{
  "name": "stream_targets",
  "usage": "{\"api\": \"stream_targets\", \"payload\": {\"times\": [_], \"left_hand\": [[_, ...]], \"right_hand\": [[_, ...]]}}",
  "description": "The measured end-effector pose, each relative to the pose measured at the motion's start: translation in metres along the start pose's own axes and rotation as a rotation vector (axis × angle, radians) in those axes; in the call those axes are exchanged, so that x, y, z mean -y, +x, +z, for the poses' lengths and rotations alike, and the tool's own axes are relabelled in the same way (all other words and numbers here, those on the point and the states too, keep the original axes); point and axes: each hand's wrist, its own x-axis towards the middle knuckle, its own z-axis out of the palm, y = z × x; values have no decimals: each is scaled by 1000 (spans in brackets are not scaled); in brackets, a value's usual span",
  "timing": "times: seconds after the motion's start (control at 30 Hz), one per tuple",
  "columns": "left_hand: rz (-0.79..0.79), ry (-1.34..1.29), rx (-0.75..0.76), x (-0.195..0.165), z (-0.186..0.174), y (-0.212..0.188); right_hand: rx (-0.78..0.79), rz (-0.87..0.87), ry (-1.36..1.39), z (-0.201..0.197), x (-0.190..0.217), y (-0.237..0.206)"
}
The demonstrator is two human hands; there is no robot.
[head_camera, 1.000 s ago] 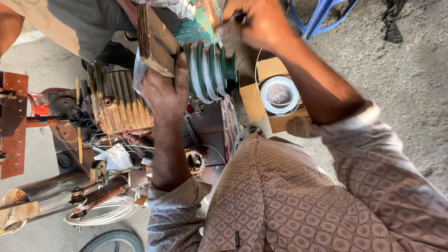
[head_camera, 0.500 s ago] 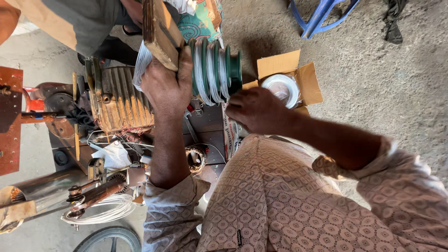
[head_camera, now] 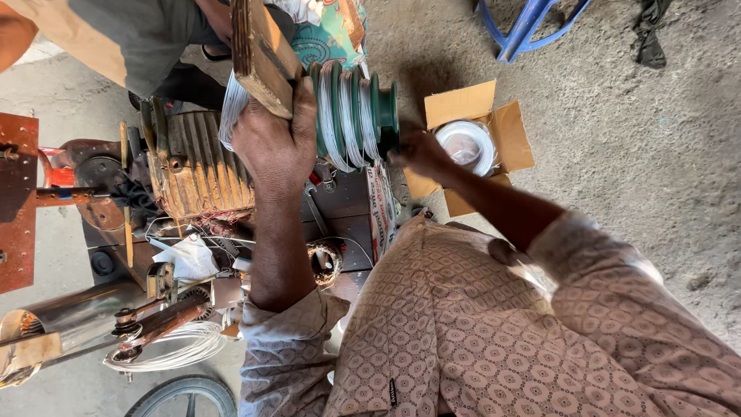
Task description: The person holds a bundle of white wire and winds it onto a green plastic spool attached to a motorized stand. The wire is fed from a cardboard box and wound in neat layers around the spool as it rotates.
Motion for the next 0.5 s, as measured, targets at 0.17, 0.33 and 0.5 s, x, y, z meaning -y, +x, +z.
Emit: {"api": "stream_targets", "payload": {"times": [0.17, 0.33, 0.5], "left_hand": [[8, -22, -8, -5, -2, 1], [-48, -59, 30, -15, -7, 1], [4, -68, -12, -17, -7, 1]], "right_hand": [[42, -708, -532, -3, 100, -96], [-309, -1006, -949, -98, 206, -67], [-233, -755, -213, -127, 128, 63]]}}
